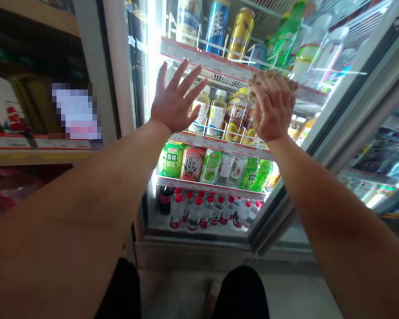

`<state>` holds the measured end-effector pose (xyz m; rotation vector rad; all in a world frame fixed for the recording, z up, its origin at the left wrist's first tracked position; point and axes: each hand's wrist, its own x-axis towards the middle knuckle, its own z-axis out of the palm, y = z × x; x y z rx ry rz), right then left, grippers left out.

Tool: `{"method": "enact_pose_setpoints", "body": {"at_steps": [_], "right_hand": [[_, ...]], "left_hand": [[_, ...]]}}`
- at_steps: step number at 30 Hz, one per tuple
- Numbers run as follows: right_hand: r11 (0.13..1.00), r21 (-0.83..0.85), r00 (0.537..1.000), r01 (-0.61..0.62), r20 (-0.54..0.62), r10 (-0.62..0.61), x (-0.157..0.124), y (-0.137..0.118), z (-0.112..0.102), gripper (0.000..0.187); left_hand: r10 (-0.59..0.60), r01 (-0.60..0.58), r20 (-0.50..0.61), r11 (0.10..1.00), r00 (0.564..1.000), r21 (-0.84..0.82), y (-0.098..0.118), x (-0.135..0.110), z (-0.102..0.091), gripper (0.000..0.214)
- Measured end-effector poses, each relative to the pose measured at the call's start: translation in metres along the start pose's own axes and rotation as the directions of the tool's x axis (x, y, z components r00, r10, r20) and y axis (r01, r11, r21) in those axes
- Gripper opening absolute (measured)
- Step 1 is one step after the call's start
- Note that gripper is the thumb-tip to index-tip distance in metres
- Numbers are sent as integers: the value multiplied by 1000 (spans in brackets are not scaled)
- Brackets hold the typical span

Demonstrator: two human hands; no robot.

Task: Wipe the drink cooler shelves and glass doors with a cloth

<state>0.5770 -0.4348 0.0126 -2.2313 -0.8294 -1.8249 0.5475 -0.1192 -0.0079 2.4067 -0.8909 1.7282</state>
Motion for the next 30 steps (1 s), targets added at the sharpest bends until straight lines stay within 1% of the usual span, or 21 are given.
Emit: {"method": "enact_pose_setpoints", "body": {"at_steps": [2, 3, 5, 6, 7, 8, 9, 11, 12, 13, 14, 15, 16, 17, 19, 20, 21, 23, 25, 28, 30], "right_hand": [[994, 37, 991, -108, -78, 110, 0, 4, 5, 52], [975, 78, 961, -209, -166, 219, 1, 9, 8, 53], [907, 176, 853, -384, -309, 421, 2, 17, 15, 57], [879, 200, 807, -433, -348, 477, -1, 19, 17, 59], [869, 192, 787, -456, -369, 494, -7, 19, 18, 60], [881, 153, 800, -448, -371, 471, -14, 17, 18, 59], [915, 88, 850, -394, -344, 399, -24, 14, 17, 57], [988, -30, 969, -150, -201, 141, -43, 4, 13, 49], [999, -49, 995, -9, -104, 4, -51, 0, 11, 45], [995, -44, 995, 88, -34, -90, -57, -3, 9, 43], [992, -32, 993, 120, -7, -120, -60, -4, 9, 43], [997, -24, 997, 72, -36, -73, -60, -5, 9, 44], [999, -14, 994, -40, -105, 38, -59, -4, 10, 47], [984, 5, 966, -177, -190, 175, -56, -4, 12, 51], [917, 59, 862, -394, -324, 391, -52, -3, 17, 57], [895, 72, 829, -441, -350, 436, -52, -3, 18, 58], [896, 63, 831, -440, -349, 433, -54, -4, 19, 58], [948, 3, 914, -319, -265, 308, -62, -7, 19, 55], [993, -39, 988, -114, -108, 110, -72, -8, 15, 49], [994, -32, 993, 102, 59, -99, -85, 2, 6, 43], [992, -56, 994, 111, 22, -110, -90, 15, 3, 43]], "left_hand": [[14, -14, 5, 1000, 1000, -3, 0, 0, 0, 64], [16, -16, 9, 1000, 1000, 0, 0, 0, 0, 63], [18, -18, 17, 1000, 1000, 10, 0, 0, 0, 61], [18, -18, 18, 1000, 1000, 17, 0, 0, 0, 62], [18, -18, 14, 1000, 1000, 22, 0, 0, -1, 62], [17, -17, 8, 1000, 1000, 25, 0, 0, -1, 63], [15, -15, 4, 1000, 1000, 26, 1, 0, -1, 64], [11, -11, 1, 1000, 1000, 29, 0, 0, -1, 63], [11, -11, 0, 1000, 1000, 29, 0, 0, -1, 63], [15, -15, 2, 999, 1000, 29, -1, 0, -1, 63], [21, -21, 3, 999, 1000, 31, -1, 0, 0, 63], [27, -27, 2, 999, 1000, 33, -2, -1, 1, 63], [32, -32, 0, 999, 999, 37, -3, -1, 1, 63], [35, -35, -1, 998, 999, 46, -4, -1, 2, 63], [36, -36, 1, 997, 999, 72, -5, -1, 3, 64], [36, -36, 2, 995, 999, 88, -5, -1, 3, 65], [36, -36, 2, 994, 999, 106, -5, -1, 3, 67], [45, -44, -4, 989, 999, 139, -5, -1, 3, 70], [59, -56, -12, 985, 998, 160, -5, -1, 3, 70], [67, -64, -20, 989, 998, 134, -5, -2, 3, 66], [65, -62, -23, 992, 998, 110, -5, -2, 4, 64]]}}
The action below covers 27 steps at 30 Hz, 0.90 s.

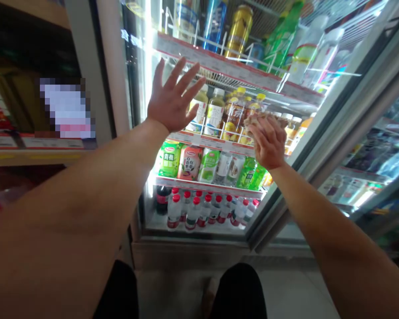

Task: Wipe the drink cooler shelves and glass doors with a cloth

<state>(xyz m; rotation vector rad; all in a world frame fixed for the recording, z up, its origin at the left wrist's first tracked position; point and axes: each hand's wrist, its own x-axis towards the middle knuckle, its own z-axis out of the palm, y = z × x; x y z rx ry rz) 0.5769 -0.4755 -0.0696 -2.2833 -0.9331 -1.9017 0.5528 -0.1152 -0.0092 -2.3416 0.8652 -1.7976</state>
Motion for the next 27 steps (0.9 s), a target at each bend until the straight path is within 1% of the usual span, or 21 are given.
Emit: {"method": "enact_pose_setpoints", "body": {"at_steps": [1, 2, 4, 5, 6, 9, 10, 12, 14, 16, 18, 19, 22, 24, 25, 27], "right_hand": [[999, -23, 997, -45, -65, 43, -3, 6, 0, 45], [993, -44, 983, -113, -153, 105, -7, 12, 0, 46], [963, -48, 917, -263, -322, 235, -13, 20, 0, 48], [950, -38, 887, -310, -370, 275, -15, 22, 0, 48], [945, -30, 874, -327, -390, 290, -15, 24, -1, 48], [958, -21, 901, -287, -344, 262, -1, 36, -9, 48], [963, -17, 912, -268, -328, 248, 8, 43, -13, 48], [968, 5, 914, -252, -327, 240, 31, 61, -21, 48], [958, 50, 900, -284, -331, 284, 58, 76, -28, 51], [928, 97, 871, -359, -324, 370, 84, 83, -31, 54], [914, 105, 857, -393, -319, 405, 106, 78, -31, 55], [916, 94, 861, -389, -316, 398, 115, 72, -30, 54], [952, 35, 913, -305, -275, 302, 140, 48, -26, 47], [972, 2, 943, -234, -244, 228, 153, 33, -22, 43], [977, -9, 948, -212, -245, 204, 159, 28, -20, 42], [979, -16, 941, -201, -280, 189, 171, 23, -15, 40]], "left_hand": [[0, 0, 2, 1000, 1000, -8, 0, 0, 0, 64], [2, -1, 7, 1000, 1000, -13, 0, 0, 0, 64], [0, 0, 19, 1000, 1000, -21, 1, 0, -1, 63], [-8, 8, 25, 1000, 1000, -25, 1, 0, -2, 63], [-17, 18, 32, 999, 999, -31, 2, 0, -3, 63], [-29, 31, 32, 999, 999, -43, 3, 0, -4, 62], [-25, 26, 25, 999, 999, -43, 3, 0, -4, 62], [-7, 7, 6, 999, 1000, -41, 2, 0, -3, 62], [0, 0, 5, 999, 1000, -33, 1, 0, -1, 63], [-7, 8, 23, 999, 1000, -31, 0, 0, 0, 63], [-17, 17, 31, 1000, 999, -20, -1, 0, 0, 62], [-14, 14, 28, 1000, 1000, -10, -1, 0, 0, 62], [5, -5, 21, 1000, 1000, 15, 0, -1, 0, 62], [4, -4, 26, 1000, 1000, -9, 1, -1, -1, 61], [-2, 3, 30, 999, 1000, -33, 1, -1, -2, 60], [-22, 25, 35, 996, 999, -80, 3, -1, -3, 61]]}}
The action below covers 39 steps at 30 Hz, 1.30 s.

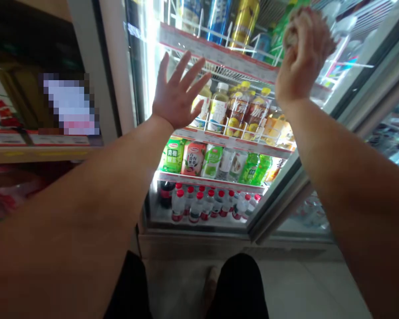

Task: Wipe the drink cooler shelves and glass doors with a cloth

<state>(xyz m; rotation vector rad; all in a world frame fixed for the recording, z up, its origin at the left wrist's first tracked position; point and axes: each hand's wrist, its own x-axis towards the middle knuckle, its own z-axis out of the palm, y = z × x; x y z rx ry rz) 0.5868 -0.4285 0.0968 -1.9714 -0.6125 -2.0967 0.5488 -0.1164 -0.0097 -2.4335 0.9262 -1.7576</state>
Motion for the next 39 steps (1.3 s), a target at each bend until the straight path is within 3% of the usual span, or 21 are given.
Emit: {"method": "enact_pose_setpoints", "body": {"at_steps": [4, 7, 10, 11, 13, 14, 15, 16, 17, 18, 20, 22, 24, 27, 29, 30, 32, 34, 35, 37, 39], "right_hand": [[989, 36, 980, -142, -133, 146, 24, 3, 19, 42], [940, 71, 910, -332, -237, 340, 43, 3, 31, 48], [916, 5, 892, -402, -224, 393, 46, -7, 30, 52], [939, -30, 925, -342, -186, 331, 42, -12, 26, 51], [998, -60, 999, -33, -33, 31, 27, -23, 13, 47], [984, -38, 983, 175, 62, -172, 19, -29, 7, 47], [937, 3, 927, 350, 142, -347, 11, -34, 0, 47], [891, 40, 873, 451, 187, -450, 5, -38, -5, 47], [883, 51, 861, 467, 201, -467, 1, -41, -8, 47], [915, 29, 896, 403, 192, -401, -1, -43, -9, 46], [994, -66, 992, 88, 93, -81, -1, -44, -6, 47], [961, -126, 970, -244, -42, 241, 0, -43, -2, 51], [930, -129, 937, -343, -109, 331, -4, -42, 1, 53], [997, -78, 998, 20, 52, -16, -18, -44, -1, 48], [979, -22, 972, 201, 128, -197, -28, -46, -1, 45], [984, -21, 978, 176, 117, -172, -31, -47, 0, 45], [997, -59, 999, -46, 11, 46, -35, -47, 4, 46], [977, -80, 978, -197, -89, 190, -39, -46, 6, 47], [984, -79, 984, -163, -81, 156, -43, -47, 7, 48], [996, -22, 995, 86, 57, -85, -55, -48, 5, 47], [959, 94, 936, 269, 208, -283, -70, -50, 2, 48]], "left_hand": [[-40, 40, 5, 999, 999, -35, 3, 0, -5, 60], [-55, 56, 40, 998, 998, -19, 6, 1, -8, 61], [-45, 44, 60, 999, 997, 19, 7, 2, -10, 63], [-39, 38, 52, 999, 998, 25, 8, 2, -10, 62], [-29, 28, 39, 999, 999, 36, 9, 2, -11, 62], [-25, 24, 39, 999, 999, 39, 8, 2, -10, 62], [-21, 20, 41, 999, 999, 39, 8, 2, -10, 63], [-16, 15, 46, 999, 999, 39, 7, 2, -9, 64], [-11, 9, 50, 999, 999, 41, 5, 1, -8, 64], [-6, 4, 49, 999, 999, 46, 3, 1, -7, 65], [8, -10, 37, 998, 999, 66, -2, 1, -3, 67], [23, -25, 29, 996, 999, 82, -7, 1, 1, 69], [19, -22, 29, 997, 999, 77, -10, 2, 3, 70], [-16, 12, 43, 996, 999, 89, -8, 3, 2, 70], [-34, 28, 55, 994, 998, 107, -5, 3, -1, 69], [-42, 35, 62, 993, 997, 109, -4, 4, -2, 69], [-65, 57, 74, 994, 995, 95, -2, 4, -4, 70], [-79, 72, 76, 993, 994, 92, -1, 4, -4, 71], [-77, 70, 73, 993, 994, 98, -1, 4, -4, 72], [-65, 58, 62, 992, 996, 112, 0, 4, -4, 73], [-64, 57, 57, 992, 996, 114, 2, 4, -4, 72]]}}
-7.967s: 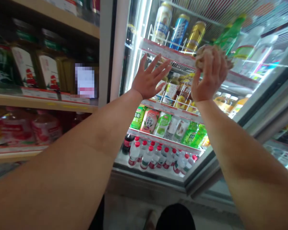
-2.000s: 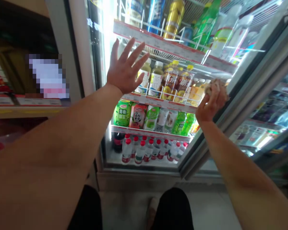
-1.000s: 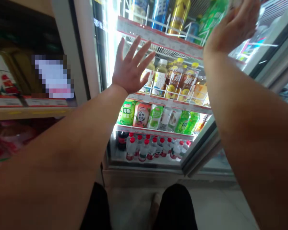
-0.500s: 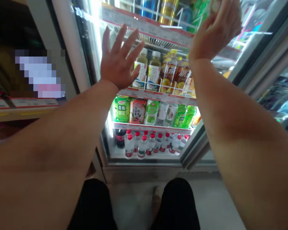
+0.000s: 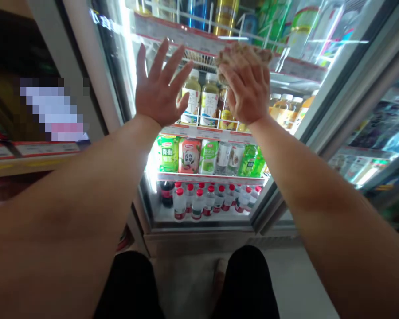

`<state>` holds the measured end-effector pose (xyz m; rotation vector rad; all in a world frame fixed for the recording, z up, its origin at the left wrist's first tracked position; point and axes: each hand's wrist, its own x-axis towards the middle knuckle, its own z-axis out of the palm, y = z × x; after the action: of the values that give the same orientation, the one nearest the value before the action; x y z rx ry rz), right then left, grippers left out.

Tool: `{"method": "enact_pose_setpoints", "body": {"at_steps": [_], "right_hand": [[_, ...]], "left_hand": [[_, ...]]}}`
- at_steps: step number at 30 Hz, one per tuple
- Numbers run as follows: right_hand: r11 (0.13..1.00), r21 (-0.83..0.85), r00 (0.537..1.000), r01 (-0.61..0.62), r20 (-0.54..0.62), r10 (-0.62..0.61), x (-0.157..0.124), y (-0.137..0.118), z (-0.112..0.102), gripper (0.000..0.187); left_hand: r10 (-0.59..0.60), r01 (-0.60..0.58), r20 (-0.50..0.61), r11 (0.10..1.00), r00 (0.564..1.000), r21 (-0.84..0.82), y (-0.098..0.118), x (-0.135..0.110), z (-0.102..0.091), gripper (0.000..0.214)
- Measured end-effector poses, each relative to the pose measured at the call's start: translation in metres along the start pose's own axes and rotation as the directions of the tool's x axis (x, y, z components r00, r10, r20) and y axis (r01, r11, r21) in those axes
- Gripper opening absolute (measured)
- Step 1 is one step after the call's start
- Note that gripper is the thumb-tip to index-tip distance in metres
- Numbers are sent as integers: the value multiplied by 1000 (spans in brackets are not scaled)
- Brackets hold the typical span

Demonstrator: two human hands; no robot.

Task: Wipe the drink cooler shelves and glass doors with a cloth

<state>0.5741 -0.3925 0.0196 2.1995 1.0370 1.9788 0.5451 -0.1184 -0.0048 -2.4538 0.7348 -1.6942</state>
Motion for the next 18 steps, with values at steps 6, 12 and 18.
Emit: {"method": "enact_pose_setpoints", "body": {"at_steps": [6, 12, 18], "right_hand": [[940, 132, 937, -313, -120, 329, -25, -14, 7, 56], [993, 117, 994, -32, 109, 19, -38, -20, 11, 51], [879, 146, 836, -455, -269, 478, -45, -21, 21, 56]], "left_hand": [[-64, 66, 45, 997, 997, -42, 3, 1, -4, 71], [-11, 11, -5, 998, 1000, -68, -1, -2, 2, 66], [-11, 11, -49, 1000, 999, -4, 7, -7, -1, 64]]}}
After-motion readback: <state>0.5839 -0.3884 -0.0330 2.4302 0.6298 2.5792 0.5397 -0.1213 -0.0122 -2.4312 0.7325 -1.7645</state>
